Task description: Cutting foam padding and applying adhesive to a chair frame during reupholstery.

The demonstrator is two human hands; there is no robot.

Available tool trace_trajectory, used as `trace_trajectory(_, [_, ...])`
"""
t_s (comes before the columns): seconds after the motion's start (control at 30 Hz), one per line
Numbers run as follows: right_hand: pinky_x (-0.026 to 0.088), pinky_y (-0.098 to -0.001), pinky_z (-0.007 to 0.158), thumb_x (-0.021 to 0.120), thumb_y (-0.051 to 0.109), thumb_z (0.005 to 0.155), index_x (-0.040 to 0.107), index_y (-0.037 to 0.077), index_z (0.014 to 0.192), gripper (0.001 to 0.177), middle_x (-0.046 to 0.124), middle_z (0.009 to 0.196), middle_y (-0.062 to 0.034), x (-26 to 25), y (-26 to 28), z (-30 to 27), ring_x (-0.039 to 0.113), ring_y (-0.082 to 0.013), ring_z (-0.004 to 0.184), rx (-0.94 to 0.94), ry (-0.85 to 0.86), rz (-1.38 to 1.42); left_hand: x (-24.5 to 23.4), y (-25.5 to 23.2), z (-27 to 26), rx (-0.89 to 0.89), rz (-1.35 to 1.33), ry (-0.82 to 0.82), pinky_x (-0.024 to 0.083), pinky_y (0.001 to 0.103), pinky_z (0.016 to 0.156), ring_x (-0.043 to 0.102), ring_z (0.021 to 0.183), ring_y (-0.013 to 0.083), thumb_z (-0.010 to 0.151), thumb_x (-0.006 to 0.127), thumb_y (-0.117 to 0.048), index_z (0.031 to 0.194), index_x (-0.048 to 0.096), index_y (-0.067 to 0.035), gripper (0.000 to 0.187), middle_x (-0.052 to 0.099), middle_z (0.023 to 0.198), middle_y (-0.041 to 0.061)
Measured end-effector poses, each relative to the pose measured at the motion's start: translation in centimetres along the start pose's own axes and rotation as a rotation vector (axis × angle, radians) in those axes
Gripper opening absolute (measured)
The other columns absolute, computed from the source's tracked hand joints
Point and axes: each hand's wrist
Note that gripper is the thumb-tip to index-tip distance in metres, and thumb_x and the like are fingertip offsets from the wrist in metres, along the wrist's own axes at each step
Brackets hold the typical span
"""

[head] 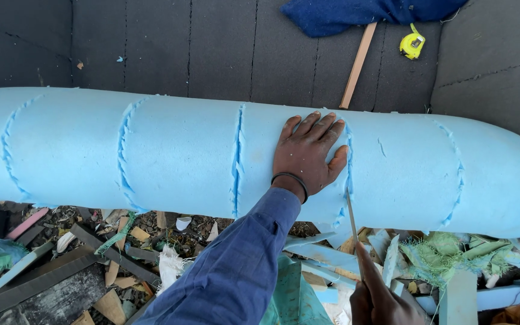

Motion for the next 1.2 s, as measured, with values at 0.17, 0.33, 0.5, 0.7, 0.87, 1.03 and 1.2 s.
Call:
trace_trajectory(0.17, [0.043, -0.0424, 0.049, 0.06, 0.024, 0.102, 0.043, 0.048, 0.18, 0.084, 0.073, 0.061, -0.0042, 2.3, 1.6, 4.6, 0.06, -0.0226, 0.045, -0.057, 0.044, 0.085, -0.3, -0.3, 0.1, 0.0, 0.005, -0.007, 0.037, 0.058, 0.136, 0.063, 0.156, 0.0318, 0.114, 0.054, -0.054, 0.157, 0.075, -0.018, 0.06, 0.074, 0.162, 0.004])
trace_trajectory(0.33, [0.036, -0.0457, 0.044, 0.056, 0.021, 0.11, 0.053, 0.035, 0.178, 0.07, 0.073, 0.061, -0.0043, 2.7, 1.7, 3.6, 0.048, -0.0233, 0.04, -0.158, -0.102, 0.139, -0.3, 0.1, -0.1, 0.006, 0.012, 0.011, 0.037, 0.058, 0.137, 0.063, 0.157, 0.0319, 0.114, 0.053, -0.055, 0.158, 0.074, -0.019, 0.061, 0.073, 0.164, 0.003])
trace_trajectory(0.5, [0.058, -0.0251, 0.065, 0.078, 0.016, 0.1, 0.061, 0.039, 0.171, 0.076, 0.095, 0.101, 0.0139, 6.2, -2.6, -2.6, 0.074, -0.0053, 0.052, -0.107, -0.11, 0.29, 0.1, 0.0, -0.2, -0.006, 0.011, 0.023, 0.036, 0.06, 0.136, 0.061, 0.158, 0.0319, 0.115, 0.05, -0.057, 0.16, 0.073, -0.019, 0.063, 0.073, 0.164, 0.004])
trace_trajectory(0.7, [0.039, -0.0381, 0.048, 0.066, 0.018, 0.103, 0.042, 0.038, 0.184, 0.087, 0.064, 0.056, 0.004, 9.0, -0.3, 1.8, 0.044, -0.0144, 0.044, -0.111, -0.114, 0.137, 1.1, 0.2, -0.4, -0.022, 0.016, 0.03, 0.034, 0.062, 0.141, 0.057, 0.163, 0.0317, 0.116, 0.048, -0.059, 0.162, 0.07, -0.021, 0.063, 0.068, 0.168, 0.002])
trace_trajectory(0.87, [0.052, -0.0335, 0.055, 0.067, 0.026, 0.104, 0.043, 0.044, 0.183, 0.084, 0.074, 0.06, 0.0024, 4.7, 0.5, -0.8, 0.058, -0.0117, 0.047, -0.012, -0.014, 0.161, 1.4, 0.4, -0.8, -0.017, 0.013, 0.054, 0.035, 0.063, 0.142, 0.054, 0.165, 0.0328, 0.117, 0.045, -0.061, 0.164, 0.067, -0.022, 0.065, 0.065, 0.17, 0.002])
trace_trajectory(1.03, [0.052, -0.0319, 0.062, 0.073, 0.03, 0.106, 0.055, 0.046, 0.176, 0.074, 0.068, 0.056, -0.0004, 6.4, -0.5, -2.1, 0.054, -0.012, 0.05, 0.022, -0.042, 0.161, 1.0, 0.1, -0.5, -0.012, 0.011, 0.021, 0.035, 0.061, 0.139, 0.058, 0.162, 0.0317, 0.115, 0.048, -0.059, 0.16, 0.072, -0.02, 0.064, 0.07, 0.166, 0.003])
trace_trajectory(1.2, [0.04, -0.0427, 0.05, 0.068, 0.016, 0.104, 0.05, 0.035, 0.181, 0.082, 0.062, 0.053, -0.0026, 8.8, -0.8, 2.0, 0.046, -0.0176, 0.046, -0.112, -0.111, 0.257, 1.5, 0.2, -0.5, -0.021, 0.032, 0.038, 0.033, 0.062, 0.142, 0.056, 0.163, 0.032, 0.116, 0.044, -0.061, 0.164, 0.067, -0.022, 0.066, 0.067, 0.17, 0.002])
Point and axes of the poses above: each hand's wrist, its own z-axis towards the middle knuckle, its own x-axis out of the palm, y = z × x
